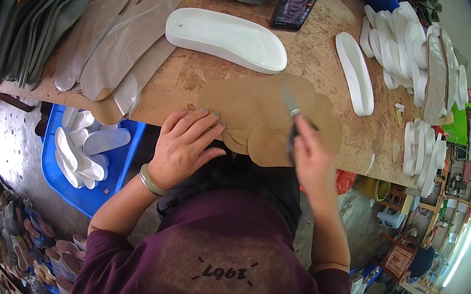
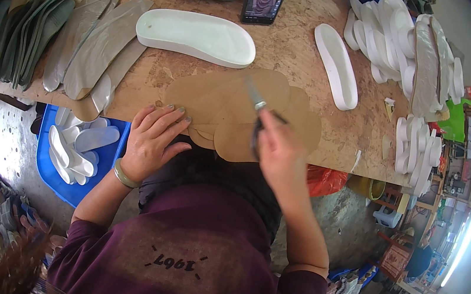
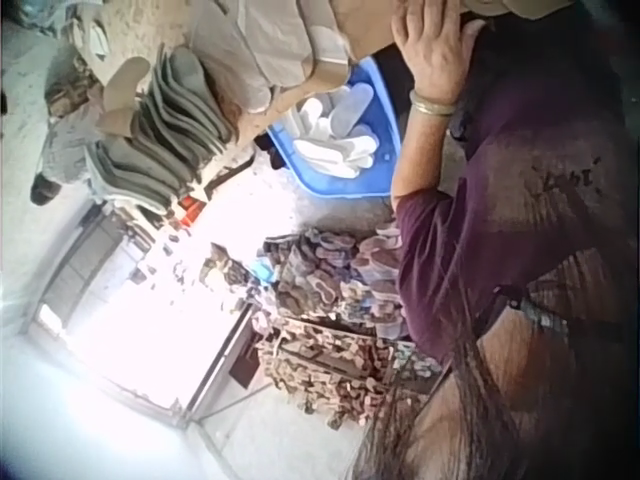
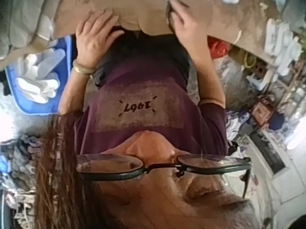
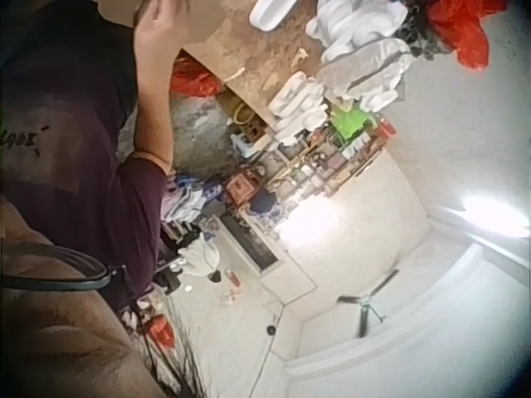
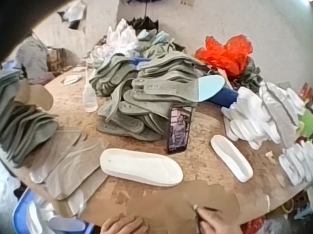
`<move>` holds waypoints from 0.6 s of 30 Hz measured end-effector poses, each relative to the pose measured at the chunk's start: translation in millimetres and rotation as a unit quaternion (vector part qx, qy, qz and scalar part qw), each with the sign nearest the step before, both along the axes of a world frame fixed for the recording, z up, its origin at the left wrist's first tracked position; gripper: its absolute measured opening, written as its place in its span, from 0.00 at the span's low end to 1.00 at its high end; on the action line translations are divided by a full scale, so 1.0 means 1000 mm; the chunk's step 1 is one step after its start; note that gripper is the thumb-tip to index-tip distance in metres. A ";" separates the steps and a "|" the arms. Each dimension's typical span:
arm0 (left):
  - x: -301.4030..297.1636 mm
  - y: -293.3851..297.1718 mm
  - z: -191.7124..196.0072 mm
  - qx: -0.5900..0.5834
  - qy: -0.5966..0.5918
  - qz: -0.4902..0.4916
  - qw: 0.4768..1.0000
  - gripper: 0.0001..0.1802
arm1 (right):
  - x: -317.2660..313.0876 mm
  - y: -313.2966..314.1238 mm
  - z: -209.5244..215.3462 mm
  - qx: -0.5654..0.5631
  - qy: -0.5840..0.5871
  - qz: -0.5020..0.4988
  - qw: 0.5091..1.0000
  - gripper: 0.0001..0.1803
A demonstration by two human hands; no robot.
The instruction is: The person is preparing shoe insoles by trimming them with scissors and checking their fit with a white sole component.
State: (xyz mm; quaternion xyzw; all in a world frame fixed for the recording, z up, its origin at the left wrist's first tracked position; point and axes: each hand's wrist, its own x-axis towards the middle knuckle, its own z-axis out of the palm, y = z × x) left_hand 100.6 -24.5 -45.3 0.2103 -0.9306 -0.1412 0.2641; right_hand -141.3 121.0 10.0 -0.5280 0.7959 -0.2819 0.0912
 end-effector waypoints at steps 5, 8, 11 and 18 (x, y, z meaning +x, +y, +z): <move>0.002 0.002 0.002 -0.005 -0.004 0.001 1.000 0.25 | -0.014 0.007 -0.010 0.099 0.049 -0.041 0.993 0.21; -0.004 -0.005 0.000 -0.005 0.008 -0.001 1.000 0.25 | -0.045 0.006 -0.009 0.054 0.020 -0.120 0.991 0.19; 0.000 0.002 0.000 -0.006 0.002 -0.002 1.000 0.25 | 0.003 0.006 -0.003 -0.028 0.043 0.104 0.993 0.19; -0.003 -0.002 0.002 -0.017 0.005 0.001 1.000 0.24 | -0.046 0.001 -0.022 0.021 -0.069 -0.086 0.994 0.19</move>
